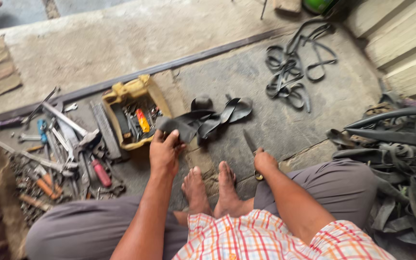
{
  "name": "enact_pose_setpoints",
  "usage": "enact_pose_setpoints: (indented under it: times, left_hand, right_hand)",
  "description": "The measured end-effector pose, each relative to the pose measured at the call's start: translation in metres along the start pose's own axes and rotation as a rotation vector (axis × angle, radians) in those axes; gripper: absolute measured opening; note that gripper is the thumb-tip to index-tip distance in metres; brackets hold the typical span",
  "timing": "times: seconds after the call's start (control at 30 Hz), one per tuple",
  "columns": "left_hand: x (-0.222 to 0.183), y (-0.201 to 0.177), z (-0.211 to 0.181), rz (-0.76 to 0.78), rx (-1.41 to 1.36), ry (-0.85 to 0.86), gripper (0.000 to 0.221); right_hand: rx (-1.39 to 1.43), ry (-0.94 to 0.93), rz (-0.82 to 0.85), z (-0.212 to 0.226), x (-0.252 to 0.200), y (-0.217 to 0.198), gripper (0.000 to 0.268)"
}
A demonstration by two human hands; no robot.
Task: The person cuts a rubber tube into strips using scissors while sitting on the floor.
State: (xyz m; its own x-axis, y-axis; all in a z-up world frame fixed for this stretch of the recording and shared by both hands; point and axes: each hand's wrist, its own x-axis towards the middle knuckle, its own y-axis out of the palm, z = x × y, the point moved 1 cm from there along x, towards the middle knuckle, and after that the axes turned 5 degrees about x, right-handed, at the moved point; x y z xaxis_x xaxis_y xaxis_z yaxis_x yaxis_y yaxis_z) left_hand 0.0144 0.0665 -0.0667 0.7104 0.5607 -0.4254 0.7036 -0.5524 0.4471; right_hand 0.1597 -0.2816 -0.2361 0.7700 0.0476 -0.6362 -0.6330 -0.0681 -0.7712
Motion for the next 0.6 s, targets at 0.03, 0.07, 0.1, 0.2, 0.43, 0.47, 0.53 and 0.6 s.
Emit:
enact_pose_setpoints:
  times: [0.03, 0.07, 0.1, 0.2, 0.43, 0.47, 0.53, 0.6]
  left_hand:
    - [0.0, -0.001, 0.001, 0.022, -0.012, -0.013, 0.023]
    - [0.0, -0.002, 0.003, 0.045, -0.023, -0.026, 0.022]
    - [0.0, -0.001, 0.004, 0.057, -0.024, -0.027, 0.022]
    - [0.002, 0.007, 0.005, 0.099, -0.032, -0.047, 0.019]
    - [-0.002, 0.01, 0.001, 0.109, 0.017, -0.115, 0.017]
    - [-0.003, 0.01, 0.002, 0.125, 0.048, -0.127, 0.014]
    - [-0.004, 0.01, 0.003, 0.131, 0.064, -0.139, 0.013]
    - [-0.005, 0.009, 0.003, 0.134, 0.08, -0.148, 0.011]
  right_hand:
    - [0.015, -0.008, -0.033, 0.0, -0.001, 0.0, 0.043]
    - [0.019, 0.0, -0.045, 0.0, -0.001, -0.001, 0.043]
    - [0.042, 0.023, -0.034, 0.001, -0.002, -0.001, 0.042]
    - [0.076, 0.067, -0.013, 0.004, -0.006, -0.002, 0.041]
    - [0.107, 0.119, -0.008, 0.007, -0.003, 0.002, 0.052]
    - [0.11, 0.124, -0.011, 0.006, -0.001, 0.002, 0.052]
    - [0.164, 0.154, -0.007, 0.006, 0.004, -0.001, 0.064]
    - [0.15, 0.134, 0.023, 0.004, 0.011, -0.005, 0.065]
